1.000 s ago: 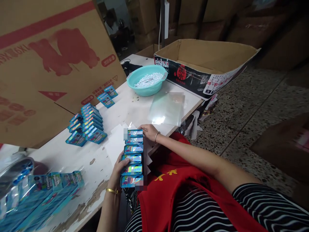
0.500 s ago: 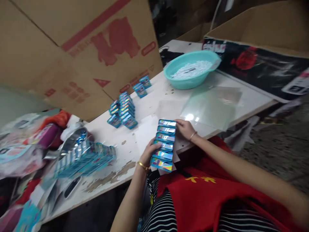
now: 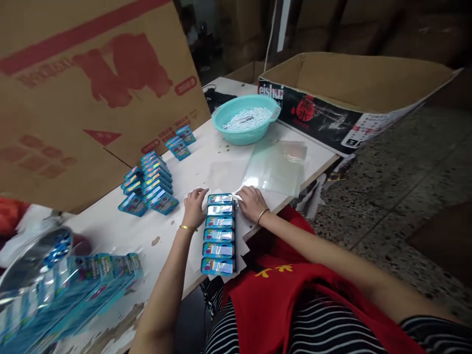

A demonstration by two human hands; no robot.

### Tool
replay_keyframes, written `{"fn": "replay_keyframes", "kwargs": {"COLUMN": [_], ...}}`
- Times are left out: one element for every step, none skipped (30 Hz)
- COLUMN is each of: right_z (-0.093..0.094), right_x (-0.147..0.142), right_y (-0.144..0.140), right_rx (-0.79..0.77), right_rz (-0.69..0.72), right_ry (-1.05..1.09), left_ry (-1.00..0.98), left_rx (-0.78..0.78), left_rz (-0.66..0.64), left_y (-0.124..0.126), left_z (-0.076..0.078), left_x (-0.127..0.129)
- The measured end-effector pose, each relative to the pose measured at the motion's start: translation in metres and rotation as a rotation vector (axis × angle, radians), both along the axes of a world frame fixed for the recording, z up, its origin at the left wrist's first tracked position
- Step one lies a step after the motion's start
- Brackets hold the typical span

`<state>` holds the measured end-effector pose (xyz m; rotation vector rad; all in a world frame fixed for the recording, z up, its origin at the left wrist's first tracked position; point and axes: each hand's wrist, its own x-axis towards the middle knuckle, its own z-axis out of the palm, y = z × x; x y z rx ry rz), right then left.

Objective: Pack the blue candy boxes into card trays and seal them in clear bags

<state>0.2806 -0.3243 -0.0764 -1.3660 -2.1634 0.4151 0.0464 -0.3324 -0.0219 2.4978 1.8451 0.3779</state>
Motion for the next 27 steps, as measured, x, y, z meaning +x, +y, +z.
{"fn": "replay_keyframes", "kwargs": {"right_z": [0.004,0.009,0.012,0.015,0.018,0.020,0.021,0.023,0.024,0.024,0.025,0.026,0.026,0.026,0.026,0.026,0.026,0.026,0.026,0.027,0.028,0.030,0.032,0.033,0.035,0.035,0.034], "right_x": [0.000,0.000,0.000,-0.001,-0.003,-0.004,-0.006,-0.007,-0.008,-0.009,-0.009,-0.009,-0.009,-0.008,-0.007,-0.007,-0.007,-0.007,-0.008,-0.010,-0.011,-0.012,-0.013,-0.014,-0.014,-0.014,-0.013], "right_y": [0.000,0.001,0.002,0.003,0.004,0.005,0.005,0.004,0.003,0.001,-0.002,-0.005,-0.009,-0.012,-0.014,-0.015,-0.015,-0.014,-0.013,-0.013,-0.013,-0.014,-0.016,-0.019,-0.022,-0.026,-0.029], "right_rx": [0.006,0.008,0.010,0.014,0.025,0.042,0.065,0.094,0.125,0.157,0.190,0.221,0.244,0.254,0.251,0.224,0.183,0.142,0.106,0.084,0.077,0.083,0.102,0.130,0.163,0.199,0.239], "right_rz": [-0.045,-0.071,-0.086,-0.094,-0.100,-0.109,-0.118,-0.122,-0.120,-0.113,-0.103,-0.091,-0.080,-0.074,-0.072,-0.070,-0.077,-0.083,-0.085,-0.081,-0.071,-0.058,-0.047,-0.044,-0.044,-0.044,-0.040], "right_ry": [-0.060,-0.100,-0.120,-0.121,-0.107,-0.079,-0.043,-0.001,0.044,0.090,0.133,0.173,0.212,0.253,0.291,0.331,0.365,0.388,0.399,0.394,0.380,0.359,0.334,0.307,0.274,0.236,0.193], "left_ry": [0.046,0.083,0.117,0.146,0.162,0.159,0.136,0.095,0.040,-0.022,-0.084,-0.144,-0.202,-0.259,-0.310,-0.359,-0.404,-0.445,-0.493,-0.523,-0.530,-0.506,-0.448,-0.362,-0.265,-0.168,-0.078], "left_rx": [0.011,0.020,0.031,0.046,0.068,0.103,0.146,0.192,0.226,0.242,0.238,0.220,0.193,0.161,0.125,0.094,0.058,0.020,-0.025,-0.054,-0.063,-0.052,-0.019,0.029,0.075,0.112,0.137], "left_rz": [-0.011,-0.024,-0.034,-0.033,-0.024,-0.006,0.021,0.052,0.078,0.092,0.096,0.097,0.096,0.097,0.100,0.113,0.130,0.159,0.200,0.235,0.256,0.254,0.228,0.188,0.136,0.080,0.028], "left_y": [0.009,0.015,0.019,0.022,0.023,0.022,0.021,0.019,0.017,0.014,0.012,0.008,0.005,0.002,0.000,-0.002,-0.003,-0.004,-0.005,-0.006,-0.007,-0.009,-0.012,-0.015,-0.018,-0.021,-0.024], "left_z": [-0.001,-0.002,-0.002,-0.002,-0.002,-0.002,-0.001,-0.001,0.000,0.001,0.002,0.003,0.004,0.005,0.005,0.004,0.002,0.001,0.000,-0.001,-0.001,0.000,0.002,0.004,0.007,0.008,0.009], "left_x": [0.004,0.008,0.011,0.013,0.014,0.015,0.015,0.015,0.014,0.013,0.013,0.014,0.015,0.016,0.018,0.020,0.021,0.022,0.022,0.023,0.022,0.022,0.020,0.018,0.015,0.012,0.008]}}
